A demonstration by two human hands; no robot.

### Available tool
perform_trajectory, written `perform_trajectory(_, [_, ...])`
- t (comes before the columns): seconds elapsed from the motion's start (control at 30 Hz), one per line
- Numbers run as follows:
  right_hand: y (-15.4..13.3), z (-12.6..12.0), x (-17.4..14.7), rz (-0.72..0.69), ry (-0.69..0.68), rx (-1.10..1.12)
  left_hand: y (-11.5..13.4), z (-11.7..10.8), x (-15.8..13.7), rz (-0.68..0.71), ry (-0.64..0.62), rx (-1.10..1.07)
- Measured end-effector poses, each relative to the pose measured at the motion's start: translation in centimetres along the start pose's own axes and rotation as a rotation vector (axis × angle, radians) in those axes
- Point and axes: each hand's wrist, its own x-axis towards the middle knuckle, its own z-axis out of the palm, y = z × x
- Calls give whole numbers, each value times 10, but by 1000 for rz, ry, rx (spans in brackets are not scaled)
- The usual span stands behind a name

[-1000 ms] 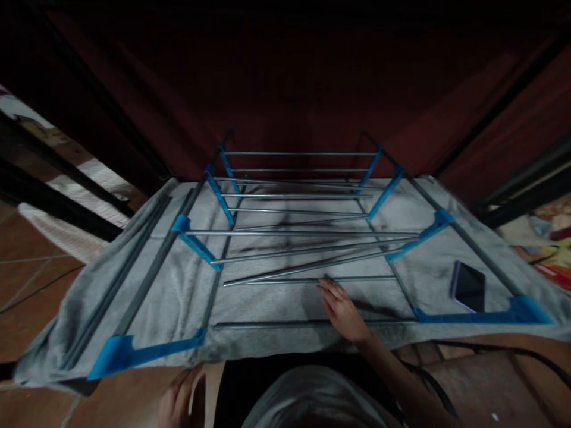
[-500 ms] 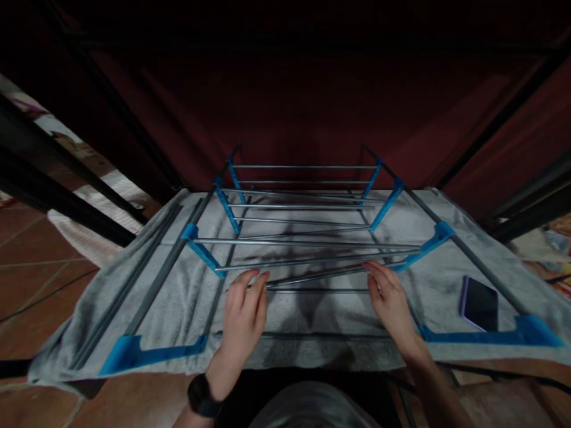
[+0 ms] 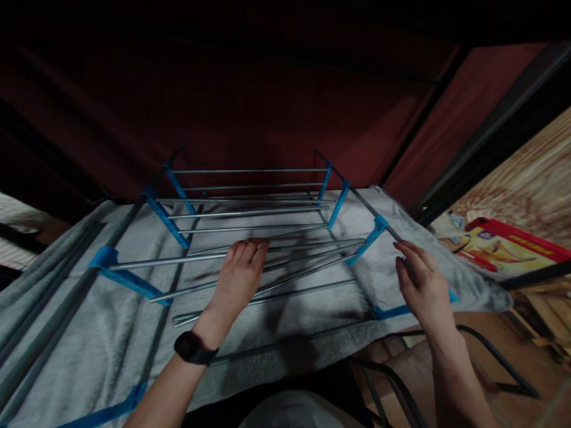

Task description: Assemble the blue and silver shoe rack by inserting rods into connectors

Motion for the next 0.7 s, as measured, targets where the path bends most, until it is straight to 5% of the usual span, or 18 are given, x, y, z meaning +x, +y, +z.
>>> perform_trajectory(0.1, [-7,0,-2,19,-32,37,-5,6,8,38,-84,57])
perform_trajectory(0.33, [-13,43,-27,7,-162,107,-6,3,14,26,-187,124])
perform_trajectory(0.57, [-14,-11,3,64,-20,-55,-4,-13,24,-13,-257,152])
perform_trajectory(0.7, [16,-30,14,309,-278,-119,-4,-13,27,-24,-248,148])
